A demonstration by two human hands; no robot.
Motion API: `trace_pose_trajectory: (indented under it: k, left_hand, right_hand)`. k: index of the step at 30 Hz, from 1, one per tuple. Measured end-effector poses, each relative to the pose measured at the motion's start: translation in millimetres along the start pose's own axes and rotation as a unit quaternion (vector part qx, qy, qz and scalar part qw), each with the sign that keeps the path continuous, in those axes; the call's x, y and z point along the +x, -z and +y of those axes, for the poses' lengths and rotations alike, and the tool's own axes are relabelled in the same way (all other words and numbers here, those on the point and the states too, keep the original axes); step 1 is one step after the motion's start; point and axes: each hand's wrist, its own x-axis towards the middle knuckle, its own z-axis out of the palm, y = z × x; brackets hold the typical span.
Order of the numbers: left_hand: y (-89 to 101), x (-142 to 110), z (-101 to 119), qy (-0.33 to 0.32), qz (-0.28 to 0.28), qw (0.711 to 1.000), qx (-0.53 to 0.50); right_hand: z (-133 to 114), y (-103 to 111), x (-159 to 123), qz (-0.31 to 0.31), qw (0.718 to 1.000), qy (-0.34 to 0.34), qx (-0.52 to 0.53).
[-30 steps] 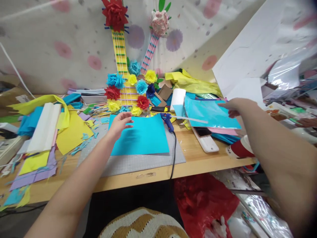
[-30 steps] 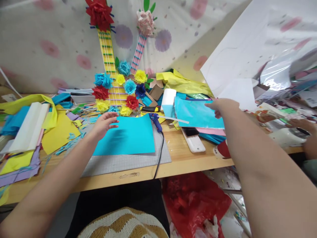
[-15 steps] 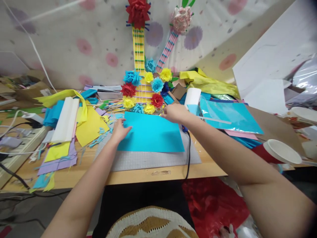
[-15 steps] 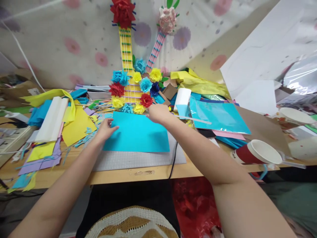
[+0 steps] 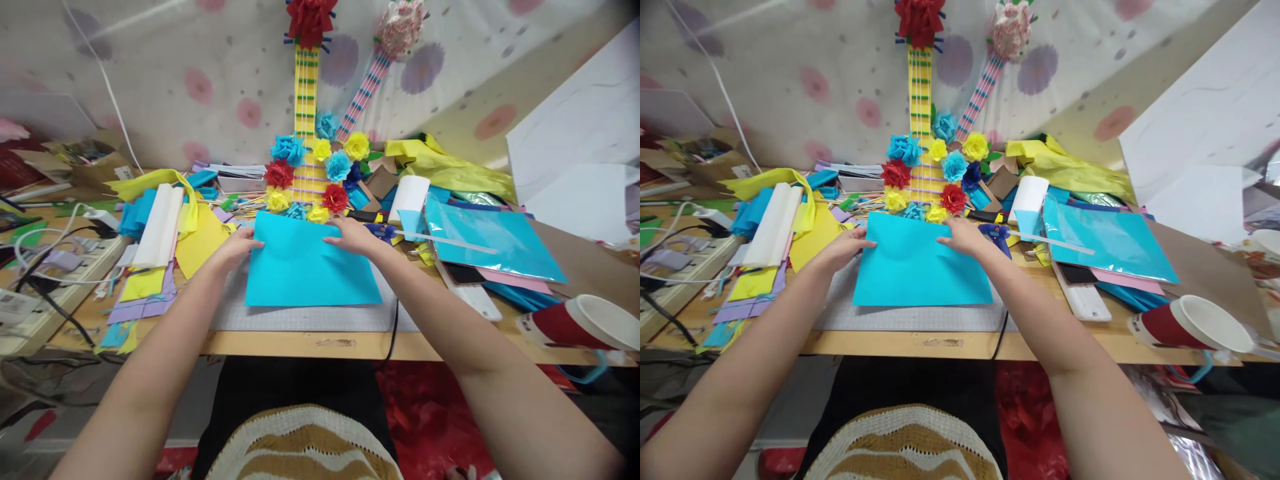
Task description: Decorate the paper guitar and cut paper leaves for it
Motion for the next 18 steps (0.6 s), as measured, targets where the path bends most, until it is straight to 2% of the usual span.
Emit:
trace_pose_trajectory:
  k: [3, 6, 9, 11, 15, 18]
  left_hand:
    - [20.1, -7.2, 14.4, -0.003, 0.013, 0.999, -0.038]
    - [32.1, -10.9, 33.1, -0.019, 0.03, 0.998, -0.055]
    - [38.4, -14.2, 57.1, -0.079, 0.073, 0.993, -0.056]
    - [43.3, -20.2, 76.8, -0.155, 0.113, 0.981, -0.03]
    - [59.3, -52.0, 122.7, -0.333, 0.194, 0.919, 0.079]
    - [69.4, -87.6, 149.7, -0.431, 0.251, 0.844, 0.198]
  right_hand:
    - [1.9, -4.5, 9.0, -0.011, 0.999, 0.014, 0.042]
    - [-2.1, -4.8, 19.2, 0.024, 0.996, 0.023, 0.077]
    - [-11.9, 2.2, 26.9, 0.063, 0.991, 0.043, 0.108]
    - [-20.0, 10.2, 29.0, 0.088, 0.986, 0.041, 0.132]
    - [-35.3, 25.3, 26.2, 0.142, 0.976, 0.02, 0.163]
    - [-47.6, 28.0, 23.0, 0.142, 0.972, 0.045, 0.183]
